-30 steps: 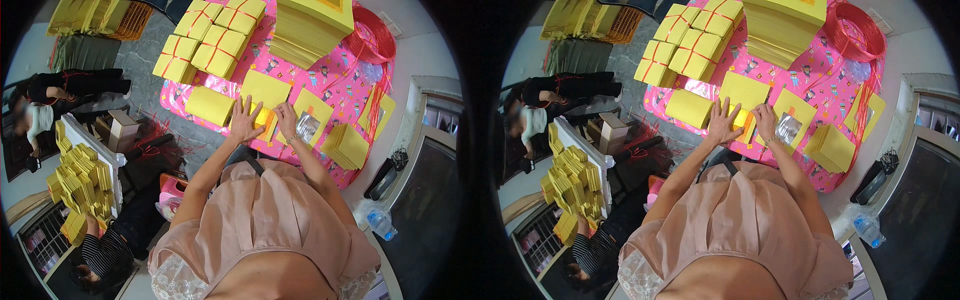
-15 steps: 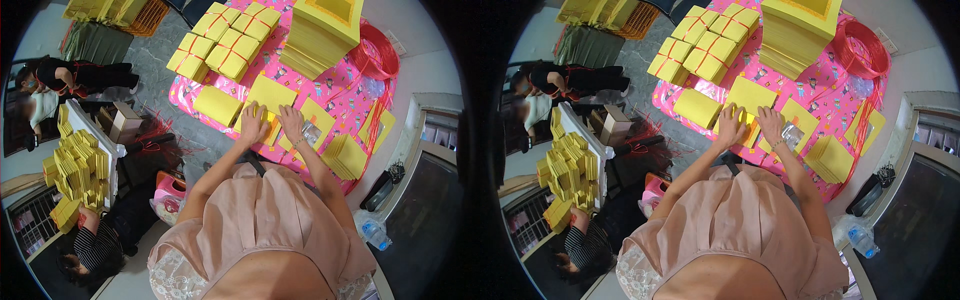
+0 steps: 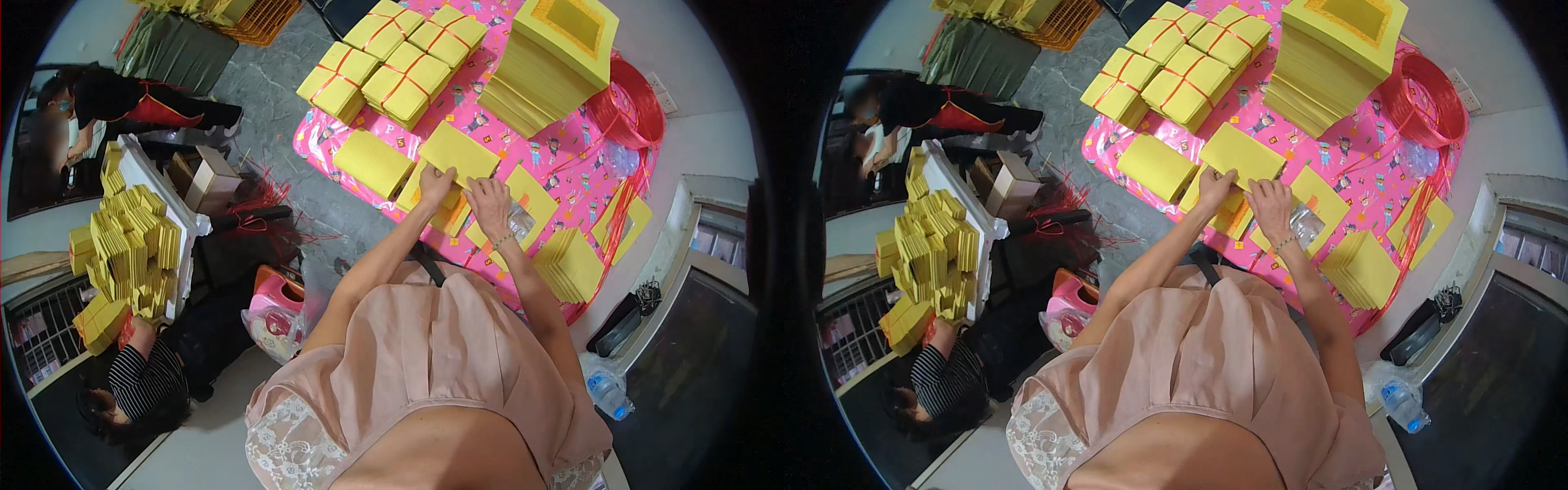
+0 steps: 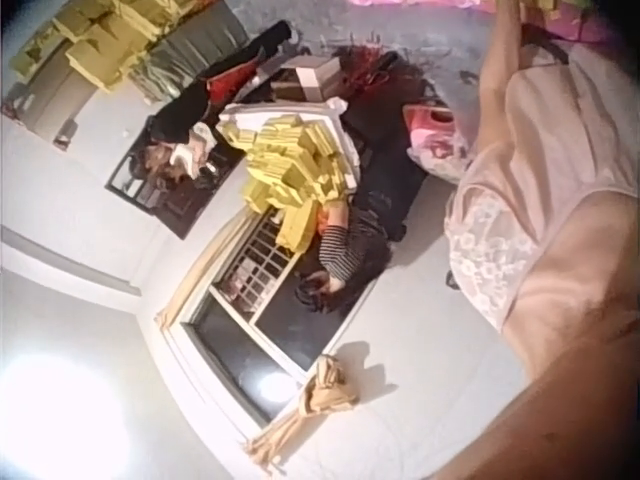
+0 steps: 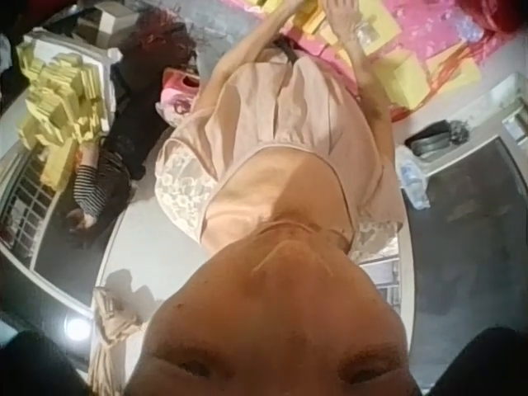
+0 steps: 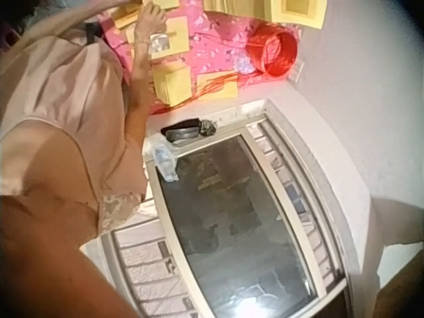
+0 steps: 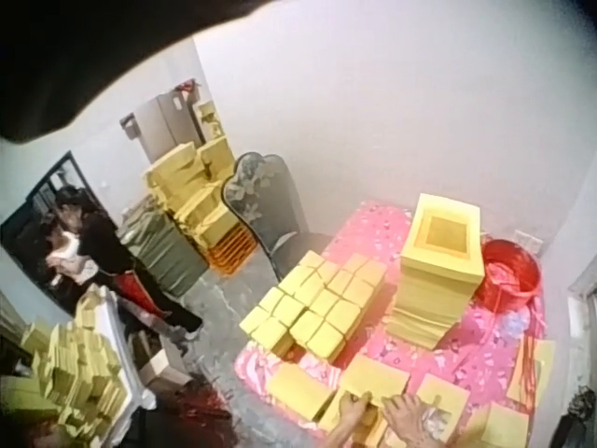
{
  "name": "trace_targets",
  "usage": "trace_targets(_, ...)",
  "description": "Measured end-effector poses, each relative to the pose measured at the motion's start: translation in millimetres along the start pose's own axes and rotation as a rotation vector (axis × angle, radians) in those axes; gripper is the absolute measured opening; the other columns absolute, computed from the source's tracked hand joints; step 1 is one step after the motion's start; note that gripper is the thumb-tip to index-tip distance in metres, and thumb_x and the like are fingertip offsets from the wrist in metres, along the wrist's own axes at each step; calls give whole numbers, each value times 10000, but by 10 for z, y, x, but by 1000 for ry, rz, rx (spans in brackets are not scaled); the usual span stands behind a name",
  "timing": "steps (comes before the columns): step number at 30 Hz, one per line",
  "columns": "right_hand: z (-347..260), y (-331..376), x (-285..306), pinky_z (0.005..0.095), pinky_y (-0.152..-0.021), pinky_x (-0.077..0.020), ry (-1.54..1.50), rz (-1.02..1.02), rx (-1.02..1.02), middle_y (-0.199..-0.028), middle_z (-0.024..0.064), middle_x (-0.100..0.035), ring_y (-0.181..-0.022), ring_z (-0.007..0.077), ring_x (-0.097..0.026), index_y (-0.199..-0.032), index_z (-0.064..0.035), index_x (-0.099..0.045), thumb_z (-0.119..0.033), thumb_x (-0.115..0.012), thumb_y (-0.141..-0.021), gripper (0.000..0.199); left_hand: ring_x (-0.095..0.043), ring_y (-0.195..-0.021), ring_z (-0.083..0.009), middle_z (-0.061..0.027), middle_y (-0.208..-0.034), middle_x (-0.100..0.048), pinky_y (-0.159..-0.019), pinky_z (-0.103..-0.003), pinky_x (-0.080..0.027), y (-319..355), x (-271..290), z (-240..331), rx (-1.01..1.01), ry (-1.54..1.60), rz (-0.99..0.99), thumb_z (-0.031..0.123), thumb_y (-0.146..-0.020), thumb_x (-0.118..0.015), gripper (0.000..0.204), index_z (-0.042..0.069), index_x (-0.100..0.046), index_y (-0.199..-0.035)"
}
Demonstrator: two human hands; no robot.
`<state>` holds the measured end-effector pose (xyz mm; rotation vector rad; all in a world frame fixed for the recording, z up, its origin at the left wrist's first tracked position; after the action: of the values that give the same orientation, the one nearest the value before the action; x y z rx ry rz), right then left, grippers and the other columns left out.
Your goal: Folding and stacking yellow ceremonial paper products with silver inserts.
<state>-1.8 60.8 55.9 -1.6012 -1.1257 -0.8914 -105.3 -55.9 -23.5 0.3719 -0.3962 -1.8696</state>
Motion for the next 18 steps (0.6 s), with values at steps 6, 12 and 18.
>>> trace_targets(6, -283, 170, 215, 400, -900, -387, -168, 76, -124, -1052, 90, -569, -1012, 258, -542, -1139, -79, -608, -193, -625, -878, 286, -618, -660, -99, -17, -805, -645, -595, -250, -529, 480, 581, 390, 98, -37, -49, 114, -876, -674, 251, 13, -581, -1086)
trace_targets(12, -359, 480, 120, 398, -865, -399, -215, -4, -187, -1024, 89, -564, -975, 265, -542, -1121, -83, -610, -137, -607, -877, 250, -507, -575, -39, 55, -756, -597, -490, -215, -396, 485, 1545, 386, 19, 46, -30, 78, -868, -679, 250, 40, -580, -1094)
trace_targets(18, -372, 621, 12, 405, -841, -406, -259, -31, -195, -988, 80, -569, -934, 269, -547, -1069, -90, -619, -96, -610, -858, 211, -524, -612, -45, 47, -764, -594, -515, -213, -405, 150, 1974, 523, -41, 35, 102, 33, -868, -669, 287, 42, -545, -1127)
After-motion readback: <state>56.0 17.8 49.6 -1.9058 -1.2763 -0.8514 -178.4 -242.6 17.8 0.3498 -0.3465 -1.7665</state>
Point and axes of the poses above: each hand's wrist, its own y-axis away from the middle knuckle, its own x-axis out of the back of the hand, z = x × y, the point moved 2 cm from there along -y, towards the middle knuckle
